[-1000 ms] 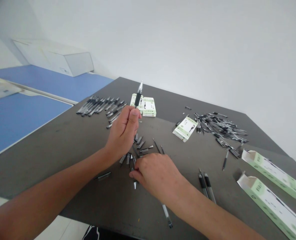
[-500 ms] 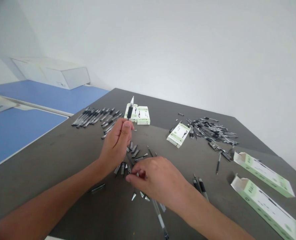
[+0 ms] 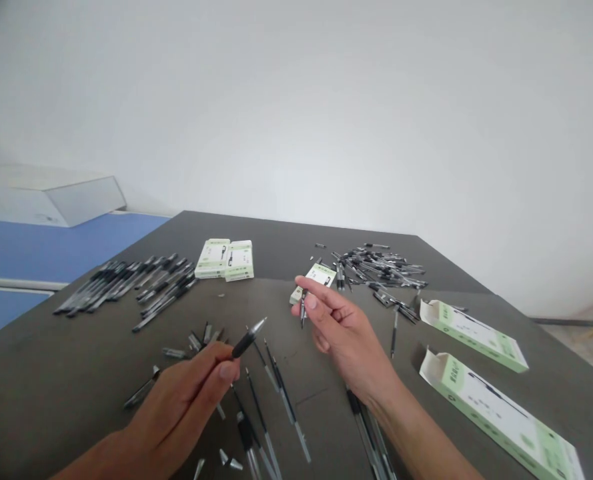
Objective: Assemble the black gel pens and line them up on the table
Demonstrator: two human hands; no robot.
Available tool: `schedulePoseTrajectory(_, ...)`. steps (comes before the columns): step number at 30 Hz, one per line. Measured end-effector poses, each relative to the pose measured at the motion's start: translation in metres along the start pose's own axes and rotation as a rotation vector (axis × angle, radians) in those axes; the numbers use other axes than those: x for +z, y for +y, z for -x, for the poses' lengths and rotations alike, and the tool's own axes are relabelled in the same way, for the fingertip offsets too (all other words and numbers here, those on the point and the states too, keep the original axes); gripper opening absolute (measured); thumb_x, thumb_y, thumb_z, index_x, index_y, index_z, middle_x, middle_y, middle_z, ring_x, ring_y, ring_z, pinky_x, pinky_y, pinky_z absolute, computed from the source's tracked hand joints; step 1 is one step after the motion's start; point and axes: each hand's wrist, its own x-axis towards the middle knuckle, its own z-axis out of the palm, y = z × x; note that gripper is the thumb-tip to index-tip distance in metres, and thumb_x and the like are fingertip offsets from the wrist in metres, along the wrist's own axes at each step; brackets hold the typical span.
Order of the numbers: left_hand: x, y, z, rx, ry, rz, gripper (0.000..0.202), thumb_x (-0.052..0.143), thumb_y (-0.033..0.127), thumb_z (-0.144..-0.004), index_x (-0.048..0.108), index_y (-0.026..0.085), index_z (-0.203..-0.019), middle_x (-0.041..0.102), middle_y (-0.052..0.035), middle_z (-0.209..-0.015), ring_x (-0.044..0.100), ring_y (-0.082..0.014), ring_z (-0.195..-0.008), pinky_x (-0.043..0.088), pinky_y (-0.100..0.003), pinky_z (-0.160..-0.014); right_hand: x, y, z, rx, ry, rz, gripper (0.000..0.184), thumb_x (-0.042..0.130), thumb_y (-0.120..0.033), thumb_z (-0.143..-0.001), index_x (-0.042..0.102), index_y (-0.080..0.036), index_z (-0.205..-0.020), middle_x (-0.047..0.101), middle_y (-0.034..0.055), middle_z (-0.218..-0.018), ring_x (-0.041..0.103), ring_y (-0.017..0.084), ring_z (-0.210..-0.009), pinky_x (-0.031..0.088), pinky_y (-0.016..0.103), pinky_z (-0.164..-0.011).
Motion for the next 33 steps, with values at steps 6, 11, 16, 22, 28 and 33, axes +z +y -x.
schedulePoseTrajectory(6, 0.004, 0.003, 0.005, 0.082, -0.135, -0.123, 0.032, 0.036, 0.035, -0.116, 0.058, 0.026, -0.095, 0.06, 0.0069, -0.064, 0.059, -0.0136, -0.051, 0.04, -0.025, -0.051, 0.01, -0.005, 0.02, 0.027, 0.016, -0.179, 0.024, 0.08, -0.045, -0.096, 0.079, -0.027, -0.112, 0.08, 0.0024, -0.099, 0.023, -0.001, -0.043, 0.021, 0.017, -0.042)
schedulePoseTrajectory(11, 0.005, 0.004, 0.007, 0.155, -0.097, -0.109, 0.03, 0.036, 0.031, -0.116, 0.057, 0.025, -0.094, 0.059, 0.0075, -0.065, 0.06, -0.0115, -0.05, 0.041, -0.023, -0.05, 0.013, -0.006, 0.026, 0.008, 0.025, -0.13, 0.025, 0.08, -0.048, -0.095, 0.08, -0.025, -0.108, 0.083, 0.0047, -0.096, 0.026, -0.001, -0.039, 0.024, 0.016, -0.041)
schedulePoseTrajectory(16, 0.003, 0.006, 0.007, 0.176, -0.099, -0.12, 0.028, 0.037, 0.028, -0.116, 0.056, 0.026, -0.095, 0.059, 0.0084, -0.064, 0.059, -0.0108, -0.048, 0.041, -0.023, -0.049, 0.013, -0.005, 0.029, 0.012, 0.028, -0.08, 0.025, 0.079, -0.049, -0.097, 0.081, -0.028, -0.11, 0.085, 0.0059, -0.1, 0.033, -0.002, -0.037, 0.028, 0.014, -0.04)
schedulePoseTrajectory(22, 0.002, 0.007, 0.006, 0.257, -0.059, -0.153, 0.022, 0.039, 0.027, -0.115, 0.056, 0.027, -0.101, 0.072, 0.0078, -0.072, 0.068, -0.0122, -0.052, 0.046, -0.024, -0.054, 0.013, -0.006, 0.031, -0.019, 0.085, -0.043, 0.026, 0.078, -0.049, -0.097, 0.081, -0.029, -0.113, 0.086, 0.0071, -0.108, 0.038, -0.002, -0.037, 0.031, 0.013, -0.038)
schedulePoseTrajectory(28, 0.001, 0.009, 0.007, 0.227, -0.07, -0.149, 0.023, 0.04, 0.026, -0.114, 0.057, 0.027, -0.1, 0.068, 0.009, -0.068, 0.066, -0.0113, -0.05, 0.045, -0.023, -0.052, 0.014, -0.005, 0.033, -0.02, 0.071, 0.004, 0.027, 0.079, -0.049, -0.096, 0.081, -0.028, -0.112, 0.086, 0.0081, -0.106, 0.041, 0.0, -0.035, 0.034, 0.015, -0.036)
schedulePoseTrajectory(33, -0.001, 0.01, 0.008, 0.225, -0.104, -0.149, 0.023, 0.039, 0.024, -0.114, 0.057, 0.027, -0.1, 0.07, 0.0086, -0.071, 0.067, -0.0108, -0.052, 0.045, -0.023, -0.053, 0.017, -0.006, 0.036, -0.006, 0.062, 0.055, 0.03, 0.081, -0.052, -0.094, 0.082, -0.026, -0.109, 0.087, 0.0086, -0.104, 0.043, 0.001, -0.033, 0.033, 0.016, -0.033)
